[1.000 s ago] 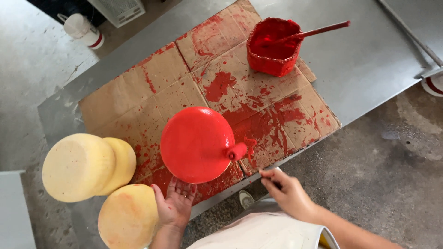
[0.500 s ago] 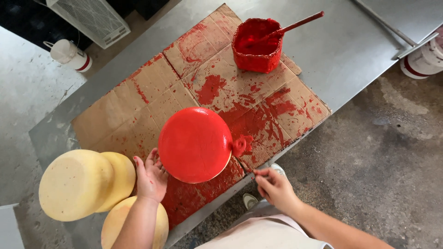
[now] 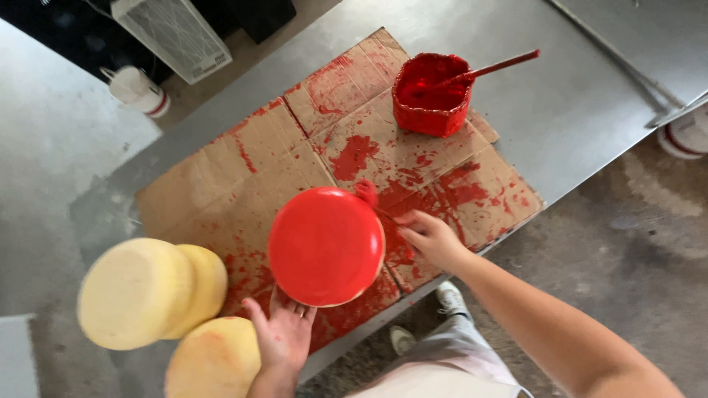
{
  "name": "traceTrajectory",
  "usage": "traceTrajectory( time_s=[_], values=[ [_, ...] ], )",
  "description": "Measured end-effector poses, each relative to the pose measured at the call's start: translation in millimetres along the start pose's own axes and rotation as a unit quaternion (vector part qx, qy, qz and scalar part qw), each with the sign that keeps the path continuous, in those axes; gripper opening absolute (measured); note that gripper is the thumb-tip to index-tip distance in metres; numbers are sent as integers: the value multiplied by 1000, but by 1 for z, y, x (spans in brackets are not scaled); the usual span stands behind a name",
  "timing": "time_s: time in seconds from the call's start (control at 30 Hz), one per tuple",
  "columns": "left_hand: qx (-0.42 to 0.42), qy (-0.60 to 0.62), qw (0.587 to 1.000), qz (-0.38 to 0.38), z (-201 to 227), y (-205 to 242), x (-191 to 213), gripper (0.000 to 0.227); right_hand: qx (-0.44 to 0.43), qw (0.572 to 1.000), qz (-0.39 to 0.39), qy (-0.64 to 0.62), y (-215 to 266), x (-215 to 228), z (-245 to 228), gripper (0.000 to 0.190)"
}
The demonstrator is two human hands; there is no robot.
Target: Applying a red protective coating to cheese wheels using a roller on a cardboard-covered workstation.
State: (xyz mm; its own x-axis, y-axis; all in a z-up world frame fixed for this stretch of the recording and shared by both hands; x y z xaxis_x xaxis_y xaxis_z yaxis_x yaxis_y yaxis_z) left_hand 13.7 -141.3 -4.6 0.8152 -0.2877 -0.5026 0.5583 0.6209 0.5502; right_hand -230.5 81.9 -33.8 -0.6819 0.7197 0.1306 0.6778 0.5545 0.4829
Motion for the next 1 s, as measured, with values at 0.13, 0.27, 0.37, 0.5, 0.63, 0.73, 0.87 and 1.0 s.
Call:
traceTrajectory(
  time_s=[0.13,0.27,0.37,0.5,0.63,0.73,0.87,1.0],
  values=[
    [10,58,996,68,-21,23,4,79,27,998,-57,-26,-29,-3,-33,20],
    [16,59,995,73,-14,28,-8,81,9,997,-54,52,16,22,-25,27],
    [28,36,993,113,-3,44,-37,84,-26,997,-55,41,49,31,21,17],
    [26,35,990,137,-11,39,-32,84,-48,996,-71,-4,66,35,26,19],
    [17,38,989,144,-12,47,-47,83,-3,992,-63,105,23,29,-42,25],
    [12,31,988,152,-17,46,-51,85,-70,994,-82,33,9,21,-68,21],
    [10,30,985,167,-19,43,-48,85,-36,995,-87,44,38,30,-8,25],
    [7,25,986,165,-13,47,-60,86,-35,987,-87,-131,58,12,80,15]
  ],
)
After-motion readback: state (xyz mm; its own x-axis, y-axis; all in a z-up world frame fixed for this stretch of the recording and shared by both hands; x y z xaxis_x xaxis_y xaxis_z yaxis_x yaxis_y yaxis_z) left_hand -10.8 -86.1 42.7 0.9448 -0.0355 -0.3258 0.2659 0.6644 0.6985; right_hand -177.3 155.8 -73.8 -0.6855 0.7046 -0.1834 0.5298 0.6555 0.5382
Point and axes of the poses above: each hand's wrist, its own y-axis away from the middle knuckle, its own x-axis out of the back of the hand, z = x × y, the point moved 4 cm from there along -y, towards the middle knuckle, and after that the axes turned 5 degrees about -x, right-handed, at the moved point
